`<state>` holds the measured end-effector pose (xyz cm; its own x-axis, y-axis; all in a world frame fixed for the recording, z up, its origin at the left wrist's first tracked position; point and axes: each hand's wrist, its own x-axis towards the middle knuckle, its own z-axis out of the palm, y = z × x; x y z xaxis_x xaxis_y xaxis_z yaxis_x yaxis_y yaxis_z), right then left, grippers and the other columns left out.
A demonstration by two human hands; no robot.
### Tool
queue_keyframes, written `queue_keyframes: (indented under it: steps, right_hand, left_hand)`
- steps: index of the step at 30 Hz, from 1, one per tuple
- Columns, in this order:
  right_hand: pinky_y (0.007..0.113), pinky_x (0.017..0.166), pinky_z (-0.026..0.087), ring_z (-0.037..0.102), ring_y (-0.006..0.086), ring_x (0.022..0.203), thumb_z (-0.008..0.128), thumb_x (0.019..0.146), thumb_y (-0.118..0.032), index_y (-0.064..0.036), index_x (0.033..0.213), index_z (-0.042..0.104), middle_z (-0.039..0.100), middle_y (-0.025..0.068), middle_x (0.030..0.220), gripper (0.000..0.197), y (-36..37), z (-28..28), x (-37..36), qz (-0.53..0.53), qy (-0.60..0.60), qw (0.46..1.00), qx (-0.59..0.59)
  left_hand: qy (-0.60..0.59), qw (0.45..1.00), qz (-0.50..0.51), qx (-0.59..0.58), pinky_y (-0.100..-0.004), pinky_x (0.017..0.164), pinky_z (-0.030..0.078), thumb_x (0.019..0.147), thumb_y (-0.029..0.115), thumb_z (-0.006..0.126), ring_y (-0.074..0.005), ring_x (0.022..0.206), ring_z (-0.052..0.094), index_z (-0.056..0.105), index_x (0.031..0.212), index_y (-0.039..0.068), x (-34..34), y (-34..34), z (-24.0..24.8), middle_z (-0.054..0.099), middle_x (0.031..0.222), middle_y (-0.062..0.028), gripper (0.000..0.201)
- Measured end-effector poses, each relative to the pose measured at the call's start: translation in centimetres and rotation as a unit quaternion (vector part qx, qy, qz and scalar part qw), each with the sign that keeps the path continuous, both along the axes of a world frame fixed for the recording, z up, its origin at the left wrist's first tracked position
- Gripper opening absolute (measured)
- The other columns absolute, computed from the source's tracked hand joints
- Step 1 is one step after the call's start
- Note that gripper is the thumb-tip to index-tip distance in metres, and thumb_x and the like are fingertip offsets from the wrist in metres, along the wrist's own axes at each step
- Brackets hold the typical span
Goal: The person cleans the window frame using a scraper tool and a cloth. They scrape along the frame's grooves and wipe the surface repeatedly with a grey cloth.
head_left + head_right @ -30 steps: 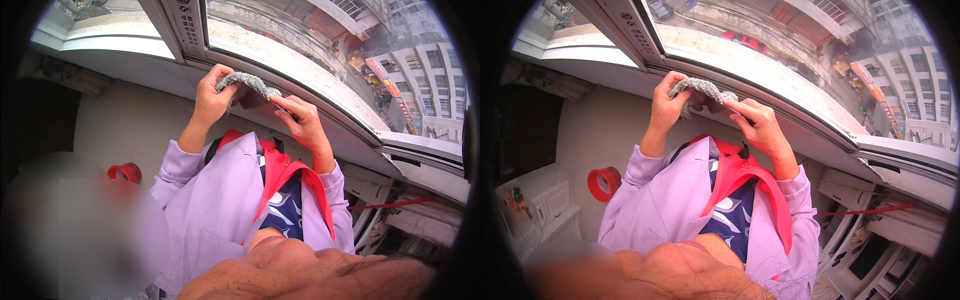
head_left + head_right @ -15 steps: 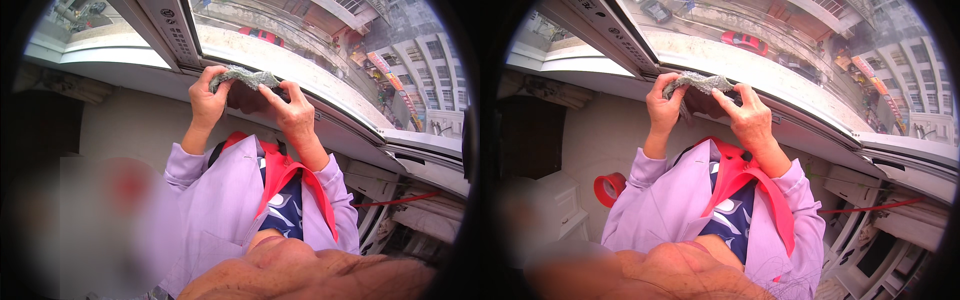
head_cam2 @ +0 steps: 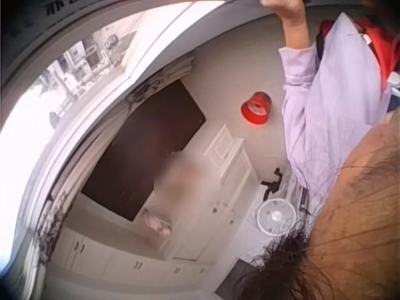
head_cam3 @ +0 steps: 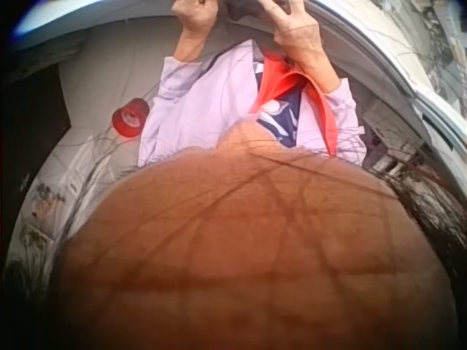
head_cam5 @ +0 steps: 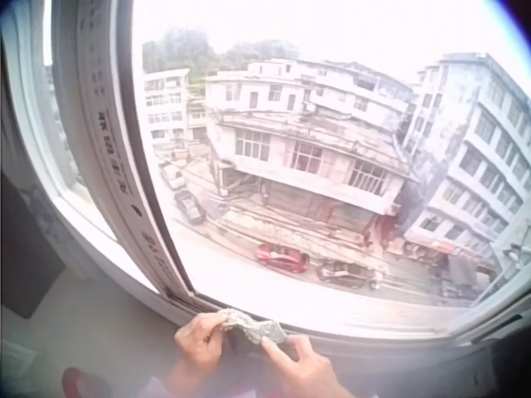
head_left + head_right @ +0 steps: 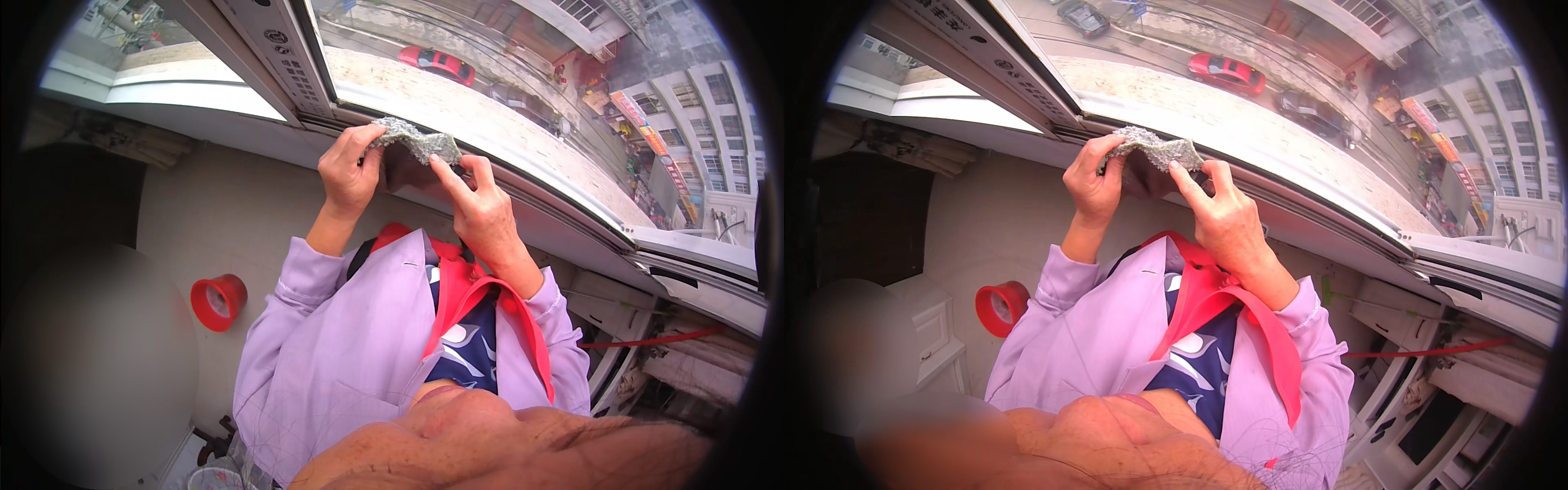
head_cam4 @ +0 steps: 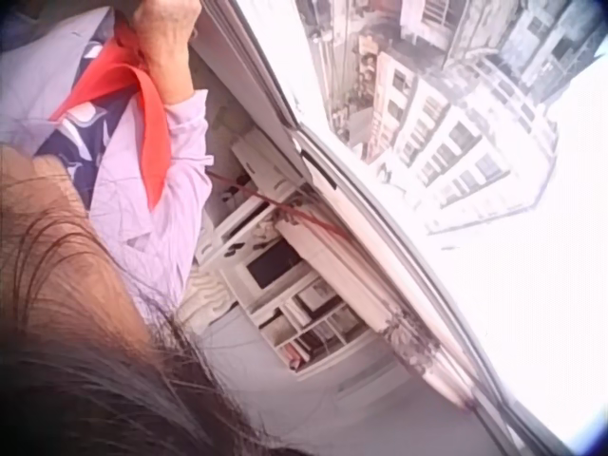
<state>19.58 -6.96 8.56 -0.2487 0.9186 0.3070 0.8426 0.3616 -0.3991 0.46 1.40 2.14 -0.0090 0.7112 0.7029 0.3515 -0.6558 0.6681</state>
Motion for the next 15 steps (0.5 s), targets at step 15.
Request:
queue_keyframes:
  steps: [15]
  right_hand:
    - [0.043,0.059,0.056,0.065,0.0365,0.069,0.057,0.070,0.008,-0.0147,0.131,0.056,0.053,0.0226,0.106,0.065,1.5,2.4,-1.9,0.009,-0.052,0.998,-0.044]
  left_hand:
    - [0.022,0.991,0.131,-0.016,-0.0266,0.062,0.049,0.073,0.011,0.084,-0.0141,0.066,0.056,0.064,0.112,0.004,-3.3,0.9,0.9,0.061,0.091,-0.0062,0.045]
